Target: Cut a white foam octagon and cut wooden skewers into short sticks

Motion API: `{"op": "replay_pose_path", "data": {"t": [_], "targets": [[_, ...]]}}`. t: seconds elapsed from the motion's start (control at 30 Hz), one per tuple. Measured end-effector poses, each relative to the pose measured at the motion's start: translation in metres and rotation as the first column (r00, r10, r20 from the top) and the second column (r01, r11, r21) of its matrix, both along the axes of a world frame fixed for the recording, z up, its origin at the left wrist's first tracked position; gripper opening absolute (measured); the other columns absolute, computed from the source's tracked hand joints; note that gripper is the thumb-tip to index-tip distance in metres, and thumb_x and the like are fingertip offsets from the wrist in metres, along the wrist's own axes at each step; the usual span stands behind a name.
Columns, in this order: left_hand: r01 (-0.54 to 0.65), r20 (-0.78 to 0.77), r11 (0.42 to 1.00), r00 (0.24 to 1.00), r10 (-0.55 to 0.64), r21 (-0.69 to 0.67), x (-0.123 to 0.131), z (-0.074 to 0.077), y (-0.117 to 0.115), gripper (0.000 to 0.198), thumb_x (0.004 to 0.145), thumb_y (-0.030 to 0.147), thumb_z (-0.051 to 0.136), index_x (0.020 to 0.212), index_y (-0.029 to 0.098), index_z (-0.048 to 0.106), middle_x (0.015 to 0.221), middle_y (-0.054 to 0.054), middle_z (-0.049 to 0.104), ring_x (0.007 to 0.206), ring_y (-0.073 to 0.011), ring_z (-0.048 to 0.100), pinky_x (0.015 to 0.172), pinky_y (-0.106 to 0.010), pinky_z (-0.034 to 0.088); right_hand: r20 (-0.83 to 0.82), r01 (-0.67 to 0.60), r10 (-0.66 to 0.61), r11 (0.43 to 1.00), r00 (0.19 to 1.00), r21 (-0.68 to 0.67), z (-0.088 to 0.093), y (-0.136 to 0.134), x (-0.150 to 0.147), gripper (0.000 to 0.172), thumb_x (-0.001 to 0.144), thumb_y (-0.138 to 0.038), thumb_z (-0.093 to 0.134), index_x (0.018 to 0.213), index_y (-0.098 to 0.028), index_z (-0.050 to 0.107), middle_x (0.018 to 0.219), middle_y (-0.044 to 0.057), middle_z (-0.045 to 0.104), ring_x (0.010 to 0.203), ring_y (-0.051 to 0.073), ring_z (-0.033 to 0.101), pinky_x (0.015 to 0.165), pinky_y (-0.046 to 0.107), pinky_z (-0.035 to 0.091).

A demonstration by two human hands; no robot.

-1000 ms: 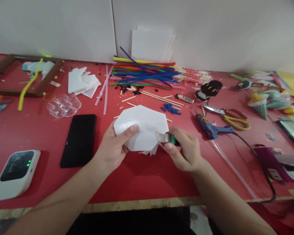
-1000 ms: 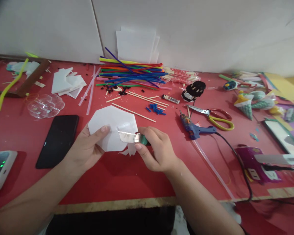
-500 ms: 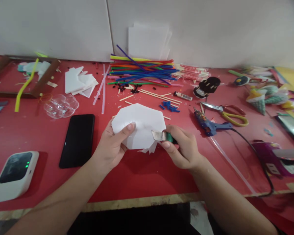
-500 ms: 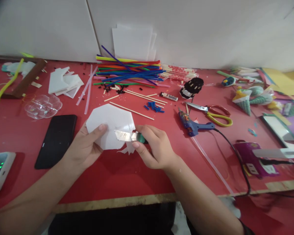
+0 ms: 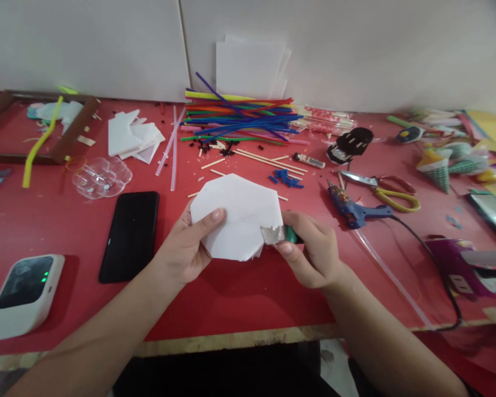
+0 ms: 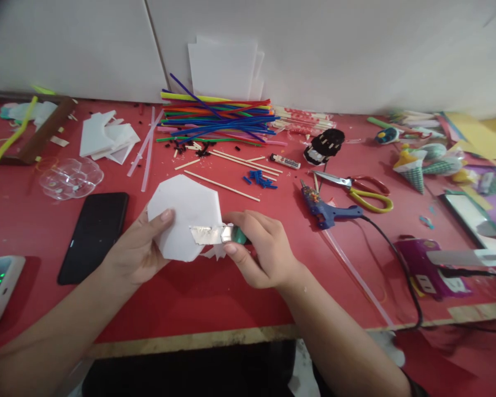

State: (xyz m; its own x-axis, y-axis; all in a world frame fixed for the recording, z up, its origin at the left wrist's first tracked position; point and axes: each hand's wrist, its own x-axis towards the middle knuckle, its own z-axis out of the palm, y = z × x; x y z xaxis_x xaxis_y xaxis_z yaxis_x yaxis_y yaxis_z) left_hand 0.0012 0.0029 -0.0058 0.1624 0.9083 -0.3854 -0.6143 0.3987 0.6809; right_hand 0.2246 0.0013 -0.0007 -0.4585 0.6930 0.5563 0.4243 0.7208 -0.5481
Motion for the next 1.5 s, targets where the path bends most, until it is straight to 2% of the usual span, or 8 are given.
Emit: {"op": "replay_pose_path", "data": {"t": [0.2, 0.37, 0.73, 0.87, 1.0, 1.13, 1.37, 1.5], "targets": [[0.015, -0.033, 1.000, 0.999, -0.015, -0.004, -0.005, 0.000, 0.000, 0.066, 0.069, 0.034, 0.091, 0.128, 0.029, 0.062, 0.108, -0.006, 0.077, 0.092, -0.0299, 0.077, 0.067, -0.035, 0.067, 0.006, -0.007, 0.007, 1.000, 1.000, 0.027, 0.000, 0.000, 0.001, 0.020, 0.098, -0.032, 0.051, 0.113, -0.019, 0.058, 0.077, 0.002, 0.057, 0.065, 0.016, 0.053, 0.055, 0.030, 0.044], [-0.070, -0.094, 0.997, 0.993, 0.072, 0.023, -0.002, 0.005, 0.000, 0.071, 0.062, 0.027, 0.095, 0.124, 0.029, 0.062, 0.105, -0.002, 0.076, 0.091, -0.0253, 0.075, 0.068, -0.031, 0.066, 0.017, 0.002, -0.003, 0.999, 1.000, 0.050, -0.003, -0.001, 0.000, 0.019, 0.098, -0.030, 0.053, 0.111, -0.018, 0.057, 0.077, 0.001, 0.054, 0.064, 0.015, 0.050, 0.054, 0.029, 0.041], [-0.010, -0.061, 0.998, 0.998, 0.014, 0.060, 0.002, 0.006, -0.006, 0.050, 0.065, 0.023, 0.094, 0.108, 0.024, 0.068, 0.094, -0.001, 0.076, 0.077, -0.0166, 0.071, 0.065, -0.027, 0.064, -0.001, 0.035, -0.036, 0.988, 0.999, 0.150, -0.004, -0.003, 0.000, 0.027, 0.103, -0.040, 0.049, 0.112, -0.016, 0.057, 0.075, 0.002, 0.054, 0.062, 0.015, 0.048, 0.055, 0.029, 0.041], [-0.011, -0.041, 0.999, 0.999, 0.013, 0.045, 0.002, 0.008, -0.006, 0.055, 0.061, 0.023, 0.096, 0.108, 0.024, 0.069, 0.094, -0.002, 0.076, 0.079, -0.0187, 0.073, 0.066, -0.027, 0.065, 0.017, 0.053, -0.057, 0.984, 0.998, 0.167, -0.002, -0.003, -0.001, 0.032, 0.104, -0.045, 0.046, 0.113, -0.016, 0.057, 0.074, 0.002, 0.054, 0.061, 0.015, 0.049, 0.054, 0.030, 0.042], [0.034, 0.016, 0.999, 0.999, -0.034, 0.017, -0.001, 0.009, -0.005, 0.064, 0.057, 0.027, 0.098, 0.113, 0.024, 0.068, 0.098, -0.005, 0.077, 0.083, -0.0257, 0.076, 0.064, -0.029, 0.065, 0.033, 0.071, -0.076, 0.986, 0.997, 0.149, -0.001, -0.002, 0.002, 0.035, 0.104, -0.046, 0.045, 0.114, -0.016, 0.058, 0.076, 0.003, 0.057, 0.062, 0.015, 0.052, 0.055, 0.029, 0.044], [0.018, 0.027, 1.000, 0.999, -0.018, -0.001, -0.008, 0.009, -0.003, 0.072, 0.055, 0.027, 0.099, 0.120, 0.027, 0.066, 0.099, -0.006, 0.077, 0.087, -0.0303, 0.077, 0.060, -0.031, 0.065, 0.044, 0.096, -0.103, 0.986, 0.994, 0.133, -0.002, 0.001, 0.005, 0.035, 0.104, -0.045, 0.044, 0.117, -0.015, 0.058, 0.083, 0.006, 0.063, 0.067, 0.015, 0.058, 0.058, 0.029, 0.047], [0.028, -0.078, 1.000, 0.997, -0.028, 0.009, -0.008, 0.010, -0.005, 0.058, 0.059, 0.023, 0.097, 0.110, 0.024, 0.068, 0.098, -0.004, 0.077, 0.086, -0.0249, 0.076, 0.066, -0.030, 0.065, 0.074, 0.112, -0.124, 0.983, 0.990, 0.146, -0.001, 0.001, 0.005, 0.035, 0.105, -0.045, 0.041, 0.118, -0.018, 0.058, 0.089, 0.007, 0.069, 0.069, 0.017, 0.063, 0.061, 0.030, 0.051], [0.041, -0.104, 0.999, 0.994, -0.041, 0.001, -0.005, 0.008, -0.006, 0.057, 0.059, 0.025, 0.097, 0.109, 0.023, 0.068, 0.098, -0.004, 0.077, 0.084, -0.0225, 0.075, 0.067, -0.028, 0.064, 0.086, 0.134, -0.146, 0.982, 0.986, 0.134, 0.000, 0.000, 0.006, 0.034, 0.105, -0.043, 0.040, 0.118, -0.019, 0.059, 0.091, 0.007, 0.070, 0.071, 0.017, 0.065, 0.063, 0.029, 0.052]]}}
